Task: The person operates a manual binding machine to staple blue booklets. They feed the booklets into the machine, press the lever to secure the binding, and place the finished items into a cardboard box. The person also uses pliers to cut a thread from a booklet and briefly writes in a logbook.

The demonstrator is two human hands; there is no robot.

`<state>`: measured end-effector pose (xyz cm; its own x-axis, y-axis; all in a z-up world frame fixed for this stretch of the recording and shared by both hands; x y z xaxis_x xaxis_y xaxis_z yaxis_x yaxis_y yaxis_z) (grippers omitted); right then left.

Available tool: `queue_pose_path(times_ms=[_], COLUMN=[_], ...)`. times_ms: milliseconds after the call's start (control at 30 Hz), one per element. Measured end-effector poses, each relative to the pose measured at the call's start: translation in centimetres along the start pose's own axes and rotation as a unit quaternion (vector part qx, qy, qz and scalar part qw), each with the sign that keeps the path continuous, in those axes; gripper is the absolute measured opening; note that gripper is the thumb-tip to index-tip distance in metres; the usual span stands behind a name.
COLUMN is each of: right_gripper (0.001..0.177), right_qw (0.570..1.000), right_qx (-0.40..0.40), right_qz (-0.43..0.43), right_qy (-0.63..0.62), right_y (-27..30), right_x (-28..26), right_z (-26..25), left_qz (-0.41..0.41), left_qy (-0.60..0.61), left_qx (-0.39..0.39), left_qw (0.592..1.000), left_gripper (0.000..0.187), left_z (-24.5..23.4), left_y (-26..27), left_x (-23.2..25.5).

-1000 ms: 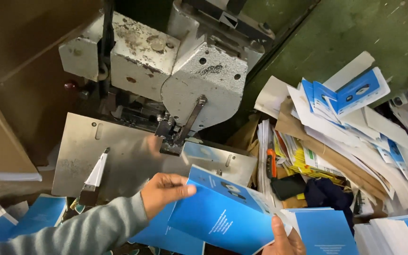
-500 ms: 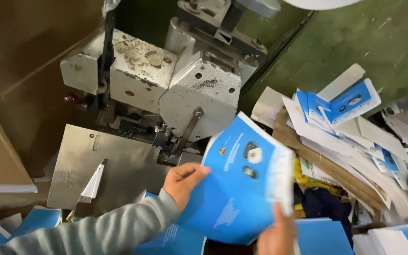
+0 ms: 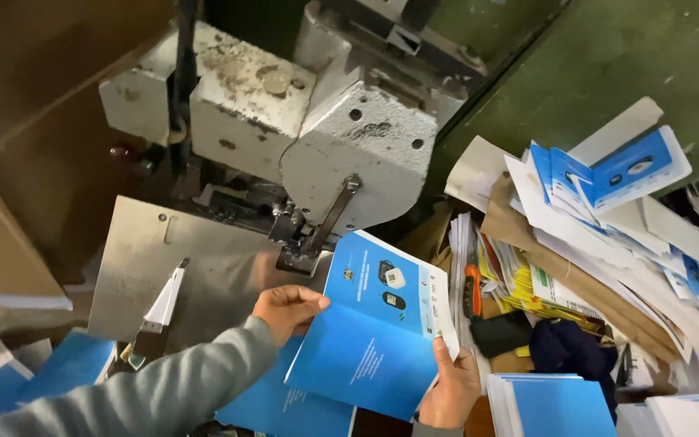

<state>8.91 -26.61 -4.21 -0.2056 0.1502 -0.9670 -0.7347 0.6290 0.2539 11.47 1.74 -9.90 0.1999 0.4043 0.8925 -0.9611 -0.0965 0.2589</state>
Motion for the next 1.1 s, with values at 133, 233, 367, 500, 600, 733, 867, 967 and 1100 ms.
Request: queue_pose_path(times_ms=[133, 233, 367, 500, 600, 733, 867, 967, 1100], right_gripper=[0.026, 0.026, 0.023, 0.019, 0.014, 0.024, 0.027, 0.024, 0.021], right_qw=[0.998, 0.997, 0.996, 0.995, 0.997, 0.995, 0.989, 0.976, 0.972], right_qx=[0.030, 0.036, 0.026, 0.013, 0.048, 0.067, 0.113, 0.140, 0.132], right_qz=[-0.023, -0.029, 0.006, 0.019, 0.004, -0.065, -0.093, -0.127, -0.130], right_qy=[-0.046, -0.057, -0.088, -0.095, -0.062, -0.027, 0.027, 0.112, 0.144], right_y=[-1.0, -2.0, -2.5, -2.5, -2.1, -2.2, -0.6, 1.2, 1.7], right_x=[0.3, 0.3, 0.8, 1.2, 0.8, 0.4, -0.6, -1.7, -1.9], right_z=[-0.5, -0.9, -1.2, -1.3, -1.5, -1.8, -1.2, -0.4, 0.0], left_qz=[-0.023, -0.054, -0.048, -0.062, -0.040, 0.101, 0.248, 0.375, 0.396], left_qy=[0.067, 0.092, 0.107, 0.099, 0.077, -0.103, -0.388, -0.424, -0.485], left_qx=[-0.019, -0.023, -0.034, -0.043, -0.031, -0.009, -0.055, -0.042, -0.059], left_qw=[0.997, 0.994, 0.993, 0.992, 0.996, 0.990, 0.886, 0.823, 0.778], left_gripper=[0.010, 0.011, 0.013, 0.011, 0.014, 0.006, 0.018, 0.019, 0.023], left_z=[0.4, 0.6, 0.2, 0.2, -0.1, -0.7, -0.8, -0.7, -0.2], left_y=[0.4, 0.6, -0.1, 0.1, 0.1, 1.7, 2.0, 2.4, 2.8], left_x=[0.6, 0.1, -1.3, -1.6, -1.6, 2.9, 4.2, 3.5, 3.4])
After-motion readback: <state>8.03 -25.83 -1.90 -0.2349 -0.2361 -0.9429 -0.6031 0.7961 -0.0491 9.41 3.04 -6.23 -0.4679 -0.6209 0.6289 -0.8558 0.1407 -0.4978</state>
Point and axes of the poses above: each hand's wrist, its own y-axis away from the middle knuckle, its own z-axis out of the palm, x = y × z, the point moved 6 cm from there along -y, towards the middle knuckle, and after that the axes turned 15 degrees about z, right-handed, at the moved point
